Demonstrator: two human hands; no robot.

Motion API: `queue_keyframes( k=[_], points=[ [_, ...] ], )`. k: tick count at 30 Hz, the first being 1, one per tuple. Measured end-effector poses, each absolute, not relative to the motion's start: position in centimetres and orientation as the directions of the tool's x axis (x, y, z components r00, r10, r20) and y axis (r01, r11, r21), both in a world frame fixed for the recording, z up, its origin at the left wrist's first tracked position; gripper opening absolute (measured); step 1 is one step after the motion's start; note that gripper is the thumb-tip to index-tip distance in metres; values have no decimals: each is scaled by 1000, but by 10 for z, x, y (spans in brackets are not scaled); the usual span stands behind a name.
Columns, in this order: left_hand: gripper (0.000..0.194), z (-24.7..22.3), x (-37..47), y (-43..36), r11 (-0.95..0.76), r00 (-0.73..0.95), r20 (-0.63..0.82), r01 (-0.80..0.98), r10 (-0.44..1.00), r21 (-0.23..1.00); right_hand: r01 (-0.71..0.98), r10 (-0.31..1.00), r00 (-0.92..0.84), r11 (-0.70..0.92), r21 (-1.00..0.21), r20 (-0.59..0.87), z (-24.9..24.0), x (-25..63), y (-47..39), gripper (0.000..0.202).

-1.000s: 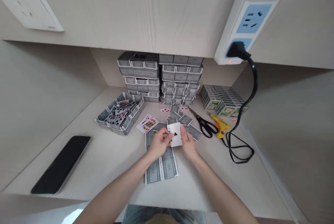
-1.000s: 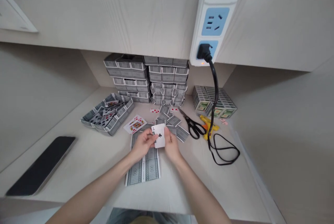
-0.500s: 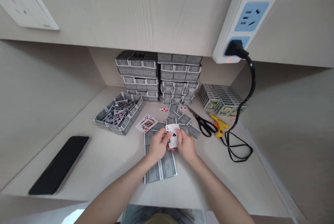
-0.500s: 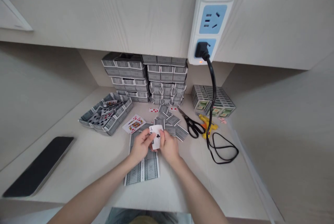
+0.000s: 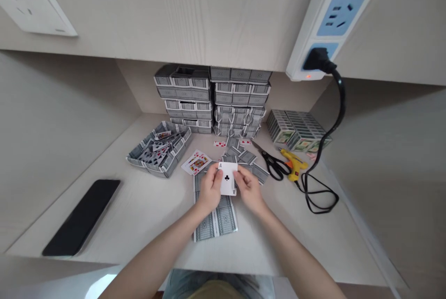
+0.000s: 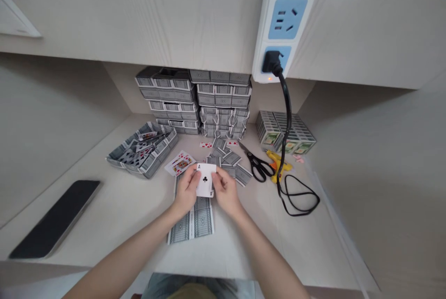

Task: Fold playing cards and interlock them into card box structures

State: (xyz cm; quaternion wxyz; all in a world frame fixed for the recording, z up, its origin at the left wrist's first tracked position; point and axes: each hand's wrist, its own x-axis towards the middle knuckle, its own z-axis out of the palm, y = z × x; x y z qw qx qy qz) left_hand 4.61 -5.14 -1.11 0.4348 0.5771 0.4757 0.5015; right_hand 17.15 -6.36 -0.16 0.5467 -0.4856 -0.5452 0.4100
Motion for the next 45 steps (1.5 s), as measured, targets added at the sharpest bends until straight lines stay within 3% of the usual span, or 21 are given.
queue_keyframes(
  k=[6,14,22,28,45],
  points=[
    [22,-12,46,-46,-158,48,159,-19,986,987,6,990,-1,139,-990,139,-2,171,-65,31],
    [11,-10,47,-48,-126,28,126,-14,992,992,-221,998,-22,47,-974,53,-2,166,-65,25],
    [13,-10,48,-48,-105,28,106,-45,994,993,-217,999,3,46,-975,47,0,166,-65,22],
    [28,-5,47,-50,-130,67,133,-50,989,990,-272,997,-22,63,-960,72,-2,167,-65,21],
    [24,-6,45,-49,-168,46,165,56,985,984,-266,999,-10,46,-963,51,-4,166,-64,26]
  ],
)
